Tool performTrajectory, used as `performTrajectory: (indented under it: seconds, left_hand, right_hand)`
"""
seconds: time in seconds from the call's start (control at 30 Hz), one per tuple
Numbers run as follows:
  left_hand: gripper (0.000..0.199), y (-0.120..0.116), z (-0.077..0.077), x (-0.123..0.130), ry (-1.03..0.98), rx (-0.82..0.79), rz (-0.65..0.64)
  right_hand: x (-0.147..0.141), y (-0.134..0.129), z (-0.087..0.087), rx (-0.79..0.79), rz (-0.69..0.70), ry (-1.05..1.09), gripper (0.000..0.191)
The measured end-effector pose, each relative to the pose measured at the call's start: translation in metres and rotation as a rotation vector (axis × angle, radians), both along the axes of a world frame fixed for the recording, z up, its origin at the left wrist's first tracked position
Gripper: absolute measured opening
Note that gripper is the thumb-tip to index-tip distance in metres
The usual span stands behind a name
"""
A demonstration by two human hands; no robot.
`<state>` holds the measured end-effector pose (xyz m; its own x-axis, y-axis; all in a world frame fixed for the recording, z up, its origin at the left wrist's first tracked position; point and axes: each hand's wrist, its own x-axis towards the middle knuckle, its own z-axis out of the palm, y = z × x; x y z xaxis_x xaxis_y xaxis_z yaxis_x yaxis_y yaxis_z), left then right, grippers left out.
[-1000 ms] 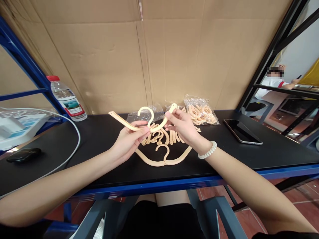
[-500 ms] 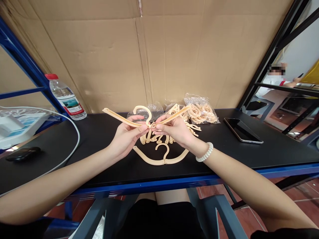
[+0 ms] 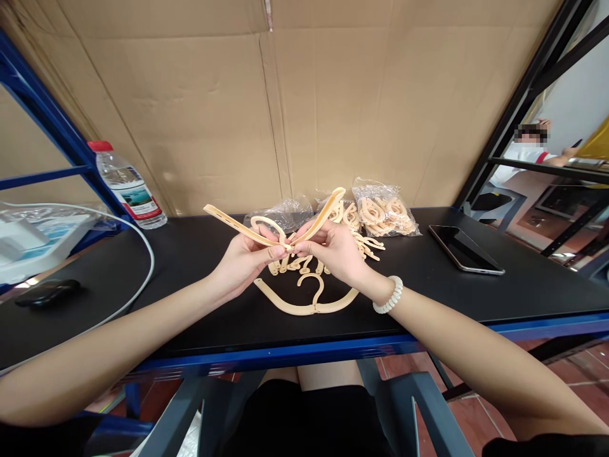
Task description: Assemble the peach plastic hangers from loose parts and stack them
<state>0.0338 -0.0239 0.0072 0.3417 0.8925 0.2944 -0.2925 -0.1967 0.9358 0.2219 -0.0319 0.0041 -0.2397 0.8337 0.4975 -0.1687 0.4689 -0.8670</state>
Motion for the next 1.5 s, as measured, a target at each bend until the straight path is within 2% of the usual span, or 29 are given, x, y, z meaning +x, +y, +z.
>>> performTrajectory:
  seconds: [0.57,0.83,1.17,1.5]
  left_hand:
    - [0.022,-0.002,0.013,-0.002,0.179,0.285,0.084]
    - [0.021,-0.003,0.013,-0.005,0.249,0.268,0.116]
    - [0.017,-0.004,0.012,-0.007,0.396,0.275,0.13]
    - [0.019,-0.008,0.01,-0.002,0.316,0.183,0.169]
  right_hand:
    - [0.0,-0.005,-0.002,0.111,-0.112,-0.138,0.018]
    - [-0.003,-0.006,-0.006,0.08,-0.091,-0.12,0.02]
    - [-0.009,-0.015,-0.001,0.026,-0.045,-0.133,0.016]
    - [-0.01,-0.016,-0.002,-0.022,-0.051,-0.095,0.022]
